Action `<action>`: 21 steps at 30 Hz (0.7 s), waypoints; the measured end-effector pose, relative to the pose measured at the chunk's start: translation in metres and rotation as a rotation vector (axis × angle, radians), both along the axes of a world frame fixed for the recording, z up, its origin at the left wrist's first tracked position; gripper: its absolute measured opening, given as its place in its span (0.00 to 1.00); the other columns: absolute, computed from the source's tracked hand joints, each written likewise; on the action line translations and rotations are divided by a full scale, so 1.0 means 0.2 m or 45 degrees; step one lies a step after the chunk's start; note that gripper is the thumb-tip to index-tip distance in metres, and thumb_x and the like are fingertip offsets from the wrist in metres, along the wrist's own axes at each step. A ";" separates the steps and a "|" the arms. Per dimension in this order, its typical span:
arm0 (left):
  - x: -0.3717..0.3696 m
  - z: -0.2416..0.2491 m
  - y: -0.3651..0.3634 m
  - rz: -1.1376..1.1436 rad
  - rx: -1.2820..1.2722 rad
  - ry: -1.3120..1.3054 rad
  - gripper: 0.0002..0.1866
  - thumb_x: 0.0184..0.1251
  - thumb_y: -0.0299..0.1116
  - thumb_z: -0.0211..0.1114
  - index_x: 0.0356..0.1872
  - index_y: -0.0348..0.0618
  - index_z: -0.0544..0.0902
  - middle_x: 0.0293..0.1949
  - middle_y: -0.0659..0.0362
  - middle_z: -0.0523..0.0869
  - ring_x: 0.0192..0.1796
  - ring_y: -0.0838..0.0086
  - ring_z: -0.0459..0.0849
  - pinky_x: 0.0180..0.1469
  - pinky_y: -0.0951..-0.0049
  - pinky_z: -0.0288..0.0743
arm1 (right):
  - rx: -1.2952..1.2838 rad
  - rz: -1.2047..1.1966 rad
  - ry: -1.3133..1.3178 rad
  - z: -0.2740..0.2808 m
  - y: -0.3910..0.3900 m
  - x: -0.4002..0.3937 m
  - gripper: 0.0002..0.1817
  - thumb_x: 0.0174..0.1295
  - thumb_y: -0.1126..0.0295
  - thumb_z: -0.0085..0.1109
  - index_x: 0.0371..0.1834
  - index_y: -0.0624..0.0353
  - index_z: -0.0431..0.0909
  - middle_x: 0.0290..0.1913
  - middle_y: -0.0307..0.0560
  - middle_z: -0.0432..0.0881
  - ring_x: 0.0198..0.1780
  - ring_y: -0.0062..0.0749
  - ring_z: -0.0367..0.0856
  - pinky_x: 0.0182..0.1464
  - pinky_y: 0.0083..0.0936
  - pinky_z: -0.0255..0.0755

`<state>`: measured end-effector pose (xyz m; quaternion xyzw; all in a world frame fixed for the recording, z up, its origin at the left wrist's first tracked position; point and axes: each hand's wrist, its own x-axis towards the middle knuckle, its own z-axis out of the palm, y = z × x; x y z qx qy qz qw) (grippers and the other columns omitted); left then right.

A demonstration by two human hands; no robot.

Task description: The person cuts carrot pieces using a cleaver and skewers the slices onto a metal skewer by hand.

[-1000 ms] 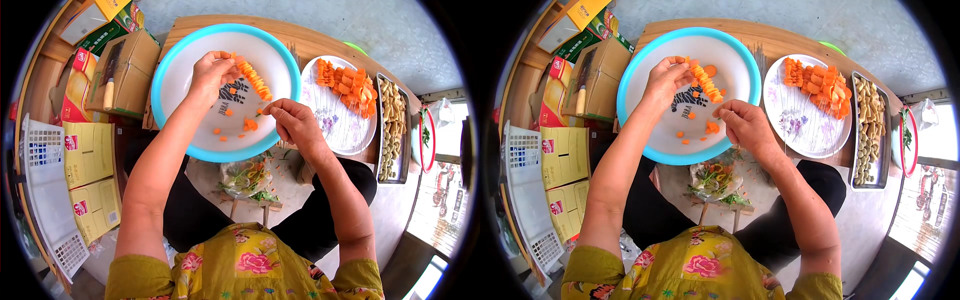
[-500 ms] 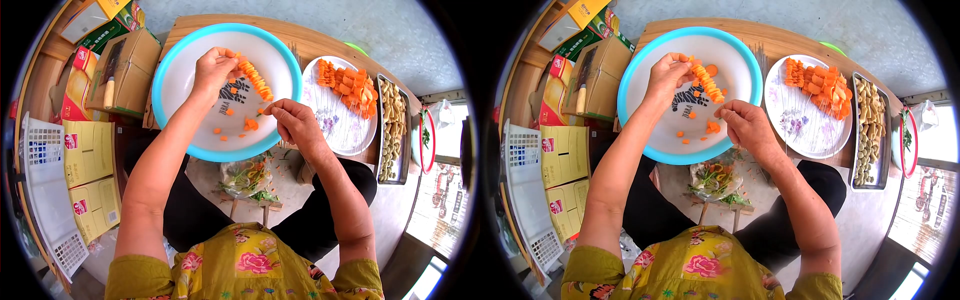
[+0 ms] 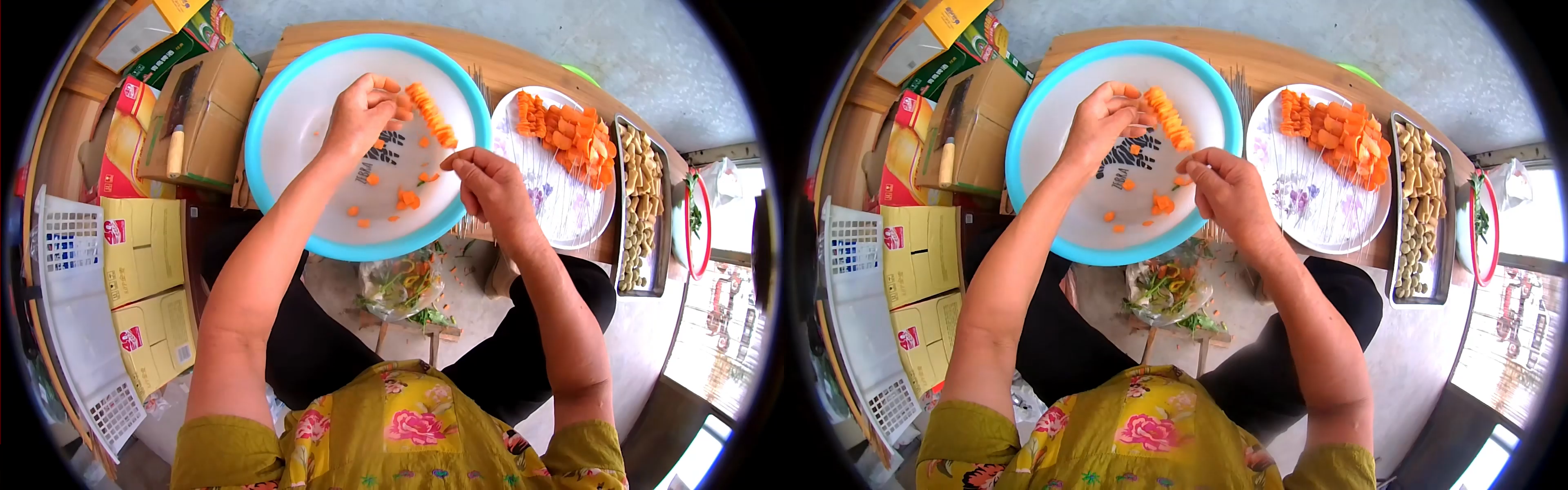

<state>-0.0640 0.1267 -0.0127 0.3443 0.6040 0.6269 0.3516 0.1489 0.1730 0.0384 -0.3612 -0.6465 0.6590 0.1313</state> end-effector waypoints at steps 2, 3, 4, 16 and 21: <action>0.01 -0.01 -0.01 -0.064 -0.177 0.080 0.07 0.63 0.24 0.55 0.39 0.36 0.78 0.35 0.54 0.87 0.40 0.73 0.86 0.41 0.73 0.80 | -0.011 -0.052 0.052 -0.04 0.04 0.01 0.11 0.70 0.68 0.50 0.39 0.64 0.80 0.13 0.31 0.67 0.15 0.12 0.60 0.19 0.14 0.54; 0.02 -0.05 -0.01 -0.068 -0.184 0.078 0.07 0.63 0.24 0.55 0.39 0.36 0.78 0.35 0.54 0.87 0.40 0.73 0.86 0.41 0.73 0.80 | 0.003 -0.069 0.054 -0.03 0.04 0.02 0.12 0.70 0.67 0.50 0.40 0.64 0.80 0.13 0.32 0.67 0.15 0.12 0.59 0.19 0.14 0.53; 0.02 -0.11 -0.01 -0.217 -0.264 0.311 0.06 0.62 0.25 0.57 0.38 0.36 0.79 0.35 0.54 0.87 0.40 0.71 0.86 0.42 0.70 0.79 | -0.004 -0.075 0.059 -0.03 0.04 0.02 0.12 0.70 0.66 0.50 0.41 0.64 0.80 0.14 0.31 0.66 0.15 0.11 0.58 0.19 0.14 0.52; 0.20 -0.34 -0.11 -0.884 -0.438 1.418 0.08 0.51 0.30 0.65 0.31 0.38 0.79 0.31 0.53 0.85 0.39 0.57 0.84 0.39 0.59 0.74 | -0.016 -0.077 0.080 -0.01 0.06 0.08 0.12 0.69 0.67 0.50 0.40 0.64 0.80 0.14 0.32 0.67 0.15 0.12 0.60 0.19 0.15 0.54; 0.23 -0.32 -0.09 -0.842 -0.572 1.437 0.08 0.50 0.29 0.65 0.30 0.39 0.78 0.29 0.53 0.84 0.35 0.57 0.84 0.38 0.59 0.74 | -0.006 -0.072 0.066 -0.01 0.06 0.08 0.12 0.69 0.67 0.50 0.40 0.64 0.80 0.13 0.33 0.67 0.15 0.12 0.60 0.19 0.16 0.53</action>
